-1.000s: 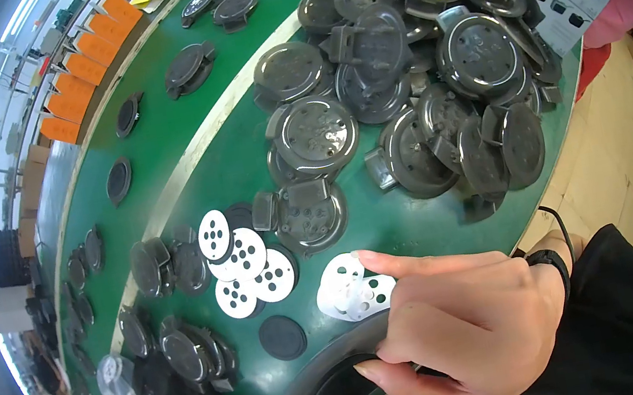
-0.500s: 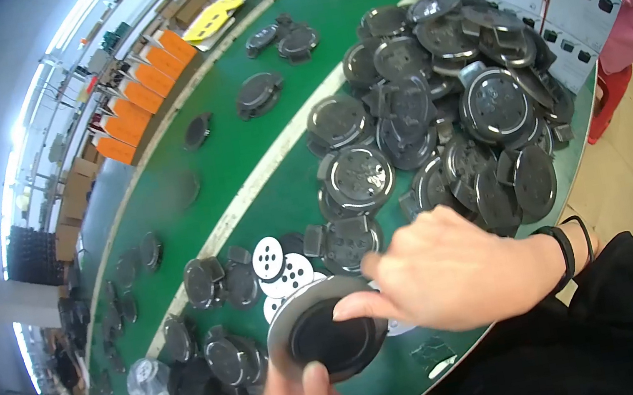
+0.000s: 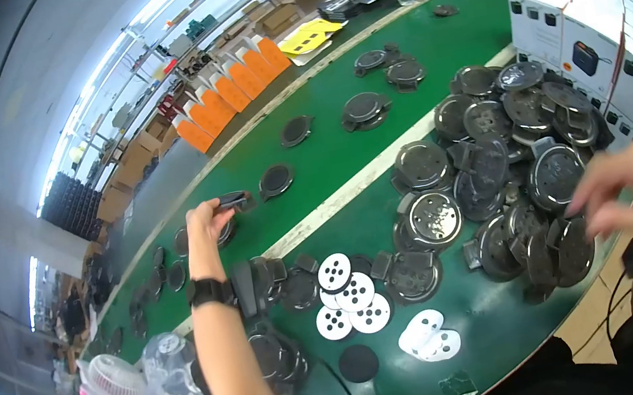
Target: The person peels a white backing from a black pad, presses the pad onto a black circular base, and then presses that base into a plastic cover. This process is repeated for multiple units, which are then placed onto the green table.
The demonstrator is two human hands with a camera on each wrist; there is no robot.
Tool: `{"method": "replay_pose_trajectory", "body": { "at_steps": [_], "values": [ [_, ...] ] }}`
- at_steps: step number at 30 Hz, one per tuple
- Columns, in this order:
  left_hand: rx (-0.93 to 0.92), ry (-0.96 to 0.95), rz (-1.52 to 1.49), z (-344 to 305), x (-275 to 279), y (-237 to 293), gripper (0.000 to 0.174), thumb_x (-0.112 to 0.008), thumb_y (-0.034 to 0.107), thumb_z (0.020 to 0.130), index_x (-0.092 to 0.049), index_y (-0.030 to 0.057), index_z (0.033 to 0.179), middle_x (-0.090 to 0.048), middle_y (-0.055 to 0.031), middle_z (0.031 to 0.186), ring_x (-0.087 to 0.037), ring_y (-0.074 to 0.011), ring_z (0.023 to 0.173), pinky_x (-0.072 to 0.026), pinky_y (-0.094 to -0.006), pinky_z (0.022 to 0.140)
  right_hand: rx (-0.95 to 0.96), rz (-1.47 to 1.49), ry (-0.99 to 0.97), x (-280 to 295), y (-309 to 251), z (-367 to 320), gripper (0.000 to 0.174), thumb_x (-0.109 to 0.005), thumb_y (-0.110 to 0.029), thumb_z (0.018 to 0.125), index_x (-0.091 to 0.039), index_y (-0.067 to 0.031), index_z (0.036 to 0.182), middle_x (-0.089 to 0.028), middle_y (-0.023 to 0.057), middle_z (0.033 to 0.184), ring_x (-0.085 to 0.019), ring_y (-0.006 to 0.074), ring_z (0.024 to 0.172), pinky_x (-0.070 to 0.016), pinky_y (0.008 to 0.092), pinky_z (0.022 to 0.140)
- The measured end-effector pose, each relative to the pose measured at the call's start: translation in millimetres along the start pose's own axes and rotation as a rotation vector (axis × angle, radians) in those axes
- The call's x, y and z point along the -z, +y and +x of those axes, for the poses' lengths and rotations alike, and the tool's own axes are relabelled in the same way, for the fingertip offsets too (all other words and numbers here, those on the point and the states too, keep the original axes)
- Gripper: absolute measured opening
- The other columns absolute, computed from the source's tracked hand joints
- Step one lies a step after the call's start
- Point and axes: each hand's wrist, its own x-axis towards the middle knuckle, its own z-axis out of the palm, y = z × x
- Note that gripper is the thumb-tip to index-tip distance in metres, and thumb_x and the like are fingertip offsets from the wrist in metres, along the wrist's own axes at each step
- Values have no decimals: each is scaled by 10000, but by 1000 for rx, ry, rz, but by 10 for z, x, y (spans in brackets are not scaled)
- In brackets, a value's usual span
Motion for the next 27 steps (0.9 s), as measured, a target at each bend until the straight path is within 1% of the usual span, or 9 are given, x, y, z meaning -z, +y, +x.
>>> {"method": "replay_pose_trajectory", "body": {
  "at_steps": [6, 9, 12, 13, 16, 17, 19, 22, 27],
  "values": [
    [-115, 33, -377, 763, -275, -542, 112, -443, -134, 718, -414, -123, 825, -489, -237, 847, -563, -376, 705, -555, -486, 568, 531, -251, 569, 1024, 204, 573, 217, -567, -261, 817, -600, -55, 874, -538, 11, 531, -526, 71, 449, -427, 200, 440],
    [-17, 125, -338, 608, -437, -588, 135, -440, -125, 717, -432, -118, 852, -490, -211, 867, -574, -349, 707, -549, -462, 552, 370, -74, 362, 820, -175, 1277, 206, -537, -239, 826, -608, -49, 862, -525, 13, 542, -512, 61, 448, -427, 187, 441],
    [166, -313, -90, 954, -287, -1049, 156, -345, -77, 797, -379, -146, 933, -416, -254, 1041, -499, -414, 966, -497, -473, 810, 73, 41, -12, 208, -480, 2030, 202, -553, -213, 803, -601, -20, 833, -589, 55, 617, -548, 90, 474, -440, 199, 461],
    [345, -192, -173, 532, -471, -844, 167, -348, -76, 802, -376, -153, 948, -418, -249, 1047, -502, -405, 967, -501, -472, 805, 74, 60, -83, 34, -468, 2206, 194, -556, -200, 797, -600, -15, 834, -599, 66, 630, -559, 105, 483, -443, 206, 466],
    [-308, -463, 245, 649, -722, -1319, 193, -492, -47, 747, -444, -99, 926, -492, -195, 922, -545, -322, 797, -507, -425, 670, 69, 77, -296, -479, -575, 2490, 182, -549, -171, 821, -586, 6, 819, -606, 67, 634, -559, 97, 488, -437, 203, 458],
    [-362, -466, 204, 585, -904, -1374, 209, -540, -37, 729, -466, -82, 919, -517, -177, 880, -559, -295, 740, -509, -409, 625, 69, 51, -332, -615, -635, 2506, 179, -546, -171, 819, -585, 4, 813, -608, 65, 642, -565, 99, 497, -439, 210, 462],
    [5, -350, -349, 372, -1328, -1270, 337, -547, -12, 703, -411, -47, 1010, -501, -147, 887, -542, -269, 768, -469, -464, 615, 84, -25, -385, -819, -749, 2476, 177, -540, -161, 814, -579, 12, 811, -613, 71, 647, -574, 106, 507, -448, 220, 473],
    [-318, -629, 494, 382, -1311, -940, 422, -574, 43, 704, -422, -80, 1078, -502, -198, 1020, -513, -315, 937, -426, -516, 721, 16, -186, -432, -1074, -718, 2388, 196, -551, -170, 789, -578, 24, 777, -618, 83, 631, -595, 129, 521, -481, 251, 510],
    [-101, -324, 430, -537, -814, -168, 520, -586, 103, 730, -433, 28, 1221, -412, -192, 1268, -389, -327, 1171, -350, -517, 901, -93, -301, -587, -1696, -184, 2454, 214, -607, -188, 746, -596, 25, 757, -615, 85, 612, -601, 145, 499, -499, 261, 495]
  ]
}}
